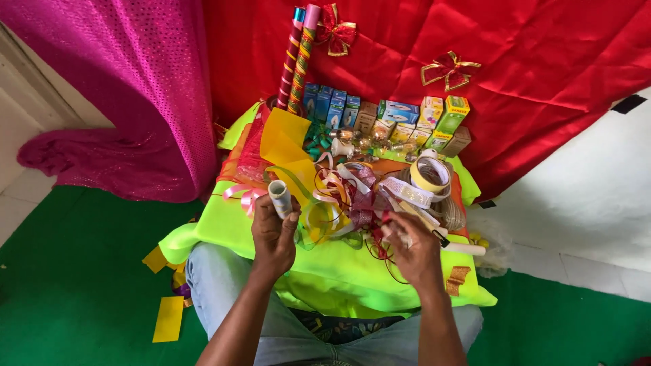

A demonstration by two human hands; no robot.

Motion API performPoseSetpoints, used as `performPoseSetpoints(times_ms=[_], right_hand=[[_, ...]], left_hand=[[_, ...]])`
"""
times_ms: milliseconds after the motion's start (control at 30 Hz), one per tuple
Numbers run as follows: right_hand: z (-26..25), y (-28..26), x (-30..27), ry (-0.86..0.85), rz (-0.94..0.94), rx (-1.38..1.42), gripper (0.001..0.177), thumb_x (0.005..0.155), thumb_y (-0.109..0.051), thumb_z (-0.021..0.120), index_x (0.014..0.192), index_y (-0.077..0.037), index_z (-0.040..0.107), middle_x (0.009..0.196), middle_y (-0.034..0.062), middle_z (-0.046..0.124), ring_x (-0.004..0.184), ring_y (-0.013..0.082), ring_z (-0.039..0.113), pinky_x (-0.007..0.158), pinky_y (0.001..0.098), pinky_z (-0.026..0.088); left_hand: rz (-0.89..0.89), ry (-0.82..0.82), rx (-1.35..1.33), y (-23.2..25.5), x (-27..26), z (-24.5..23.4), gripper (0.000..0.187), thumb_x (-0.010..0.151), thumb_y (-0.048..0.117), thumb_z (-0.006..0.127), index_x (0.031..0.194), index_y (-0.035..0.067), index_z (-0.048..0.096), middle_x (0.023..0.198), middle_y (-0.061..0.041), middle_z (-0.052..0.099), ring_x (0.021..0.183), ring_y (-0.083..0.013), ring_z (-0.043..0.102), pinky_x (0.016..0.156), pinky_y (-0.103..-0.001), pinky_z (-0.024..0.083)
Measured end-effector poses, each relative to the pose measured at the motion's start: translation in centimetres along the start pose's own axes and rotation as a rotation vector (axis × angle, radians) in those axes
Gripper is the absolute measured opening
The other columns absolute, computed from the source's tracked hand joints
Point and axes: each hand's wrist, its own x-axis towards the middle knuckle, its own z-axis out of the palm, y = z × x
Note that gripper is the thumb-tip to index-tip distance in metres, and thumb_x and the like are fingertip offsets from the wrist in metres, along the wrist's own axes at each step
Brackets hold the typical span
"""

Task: Wrapping a decorative stick with a pink ribbon and arranging gift items on a display table.

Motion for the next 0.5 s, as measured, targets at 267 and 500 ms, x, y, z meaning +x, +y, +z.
performPoseSetpoints(times_ms=[267, 500], right_hand=[[-5.1, -0.8, 4.4, 0.141, 0.146, 0.109, 0.028, 0.096, -0.011, 0.072, 0.122, 0.0, 0.073, 0.112, 0.0244, 0.072, 0.101, 0.035, 0.072, 0.088, 0.0445, 0.059], [-5.5, -0.6, 9.2, 0.082, 0.187, 0.277, 0.04, 0.096, -0.011, 0.073, 0.132, 0.004, 0.066, 0.119, 0.0278, 0.067, 0.108, 0.028, 0.067, 0.088, 0.0403, 0.061]], left_hand=[[-0.015, -0.012, -0.014, -0.6, -0.3, 0.0, 0.022, 0.102, 0.0, 0.055, 0.124, 0.002, 0.049, 0.1, -0.009, 0.063, 0.09, -0.0139, 0.056, 0.084, -0.036, 0.047], [-0.01, -0.026, 0.033, -1.2, -0.9, 0.2, 0.025, 0.102, -0.001, 0.057, 0.125, 0.002, 0.049, 0.1, -0.009, 0.064, 0.091, -0.0138, 0.058, 0.085, -0.034, 0.048]])
